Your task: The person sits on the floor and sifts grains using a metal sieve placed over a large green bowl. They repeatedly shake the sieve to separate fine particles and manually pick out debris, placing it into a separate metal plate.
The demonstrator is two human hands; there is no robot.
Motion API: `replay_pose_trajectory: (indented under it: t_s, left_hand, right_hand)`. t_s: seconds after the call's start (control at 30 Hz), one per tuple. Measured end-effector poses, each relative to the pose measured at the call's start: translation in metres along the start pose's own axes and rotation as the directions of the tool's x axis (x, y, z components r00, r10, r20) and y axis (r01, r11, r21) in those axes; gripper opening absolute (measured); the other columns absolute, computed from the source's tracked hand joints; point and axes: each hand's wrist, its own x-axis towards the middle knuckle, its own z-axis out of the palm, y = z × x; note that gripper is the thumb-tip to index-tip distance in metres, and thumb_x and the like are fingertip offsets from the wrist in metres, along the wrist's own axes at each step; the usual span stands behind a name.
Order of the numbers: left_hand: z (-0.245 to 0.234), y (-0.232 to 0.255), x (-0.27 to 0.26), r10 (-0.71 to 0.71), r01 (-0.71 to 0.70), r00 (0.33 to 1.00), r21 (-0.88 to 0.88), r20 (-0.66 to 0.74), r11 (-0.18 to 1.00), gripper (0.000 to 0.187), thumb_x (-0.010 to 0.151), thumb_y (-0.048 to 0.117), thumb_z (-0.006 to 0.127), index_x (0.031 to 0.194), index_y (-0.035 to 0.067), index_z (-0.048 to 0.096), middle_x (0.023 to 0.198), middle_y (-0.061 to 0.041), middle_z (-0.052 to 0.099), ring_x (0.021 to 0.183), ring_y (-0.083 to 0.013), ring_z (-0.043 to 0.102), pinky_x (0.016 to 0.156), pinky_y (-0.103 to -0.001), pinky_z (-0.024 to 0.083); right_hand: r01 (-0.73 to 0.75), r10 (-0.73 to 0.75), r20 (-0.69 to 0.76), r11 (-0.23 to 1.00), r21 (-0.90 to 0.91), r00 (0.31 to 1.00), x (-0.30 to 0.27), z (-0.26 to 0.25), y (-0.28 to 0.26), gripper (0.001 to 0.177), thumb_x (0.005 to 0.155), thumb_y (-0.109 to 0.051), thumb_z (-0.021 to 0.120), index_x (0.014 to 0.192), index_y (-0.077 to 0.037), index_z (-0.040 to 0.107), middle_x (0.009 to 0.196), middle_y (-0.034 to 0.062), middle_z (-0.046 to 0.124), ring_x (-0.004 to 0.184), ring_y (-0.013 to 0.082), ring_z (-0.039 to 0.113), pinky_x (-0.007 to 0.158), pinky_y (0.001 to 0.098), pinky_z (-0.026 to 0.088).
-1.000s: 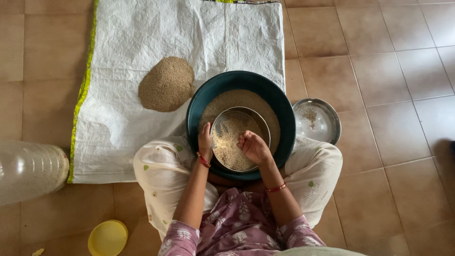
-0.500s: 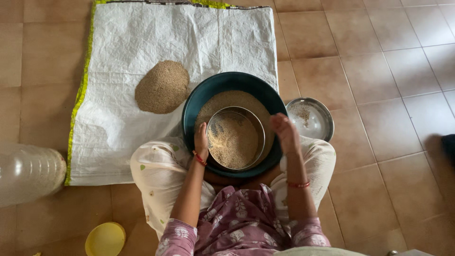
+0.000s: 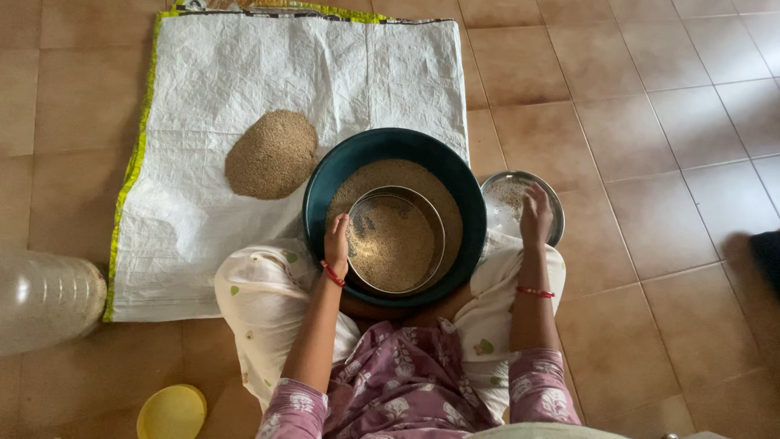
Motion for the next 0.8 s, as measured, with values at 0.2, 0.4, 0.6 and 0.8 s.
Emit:
replay_pose_trajectory:
  t_s: [0.2, 0.4, 0.6, 0.8]
  left_hand:
    - [-0.005, -0.021, 0.011, 0.051, -0.049, 0.999, -0.15, 0.009, 0.988, 0.058, 0.101, 0.042, 0.056, 0.137, -0.003, 0.062, 0.138, -0.016, 0.065, 0.13, -0.0248, 0.059, 0.11, -0.033, 0.041]
    - [-0.005, -0.018, 0.007, 0.012, -0.013, 1.0, -0.163, -0.009, 0.987, 0.055, 0.102, 0.038, 0.055, 0.137, -0.004, 0.062, 0.14, -0.016, 0.065, 0.129, -0.0243, 0.059, 0.11, -0.032, 0.042]
    - [-0.006, -0.013, 0.005, 0.014, -0.014, 1.0, -0.095, -0.008, 0.995, 0.055, 0.103, 0.038, 0.053, 0.137, -0.004, 0.062, 0.142, -0.016, 0.064, 0.13, -0.024, 0.06, 0.111, -0.031, 0.042]
    - [-0.002, -0.011, 0.001, -0.007, 0.009, 1.0, -0.23, 0.007, 0.973, 0.057, 0.102, 0.039, 0.056, 0.136, -0.006, 0.062, 0.141, -0.019, 0.065, 0.13, -0.0265, 0.06, 0.111, -0.032, 0.042]
  right_hand:
    - [0.159, -0.154, 0.102, 0.986, -0.047, 0.983, -0.023, 0.039, -0.037, 0.037, 0.095, -0.007, 0.065, 0.132, -0.001, 0.06, 0.142, 0.0212, 0.056, 0.107, 0.0287, 0.069, 0.088, 0.0378, 0.058]
    - [0.46, -0.385, 0.43, 0.884, -0.08, 0.817, -0.089, 0.117, -0.081, 0.013, 0.096, -0.003, 0.065, 0.106, -0.008, 0.07, 0.141, 0.0137, 0.067, 0.126, 0.0298, 0.067, 0.096, 0.0344, 0.062]
    - [0.253, -0.037, 0.612, 0.929, -0.271, 0.79, -0.103, 0.166, -0.114, 0.05, 0.086, -0.01, 0.07, 0.134, 0.002, 0.062, 0.134, 0.0203, 0.056, 0.12, 0.0377, 0.059, 0.097, 0.0435, 0.053]
    - [0.329, -0.003, 0.603, 0.84, -0.432, 0.798, -0.12, 0.224, -0.107, 0.041, 0.08, -0.004, 0.069, 0.12, 0.002, 0.065, 0.142, 0.0243, 0.047, 0.126, 0.0412, 0.049, 0.095, 0.0465, 0.054]
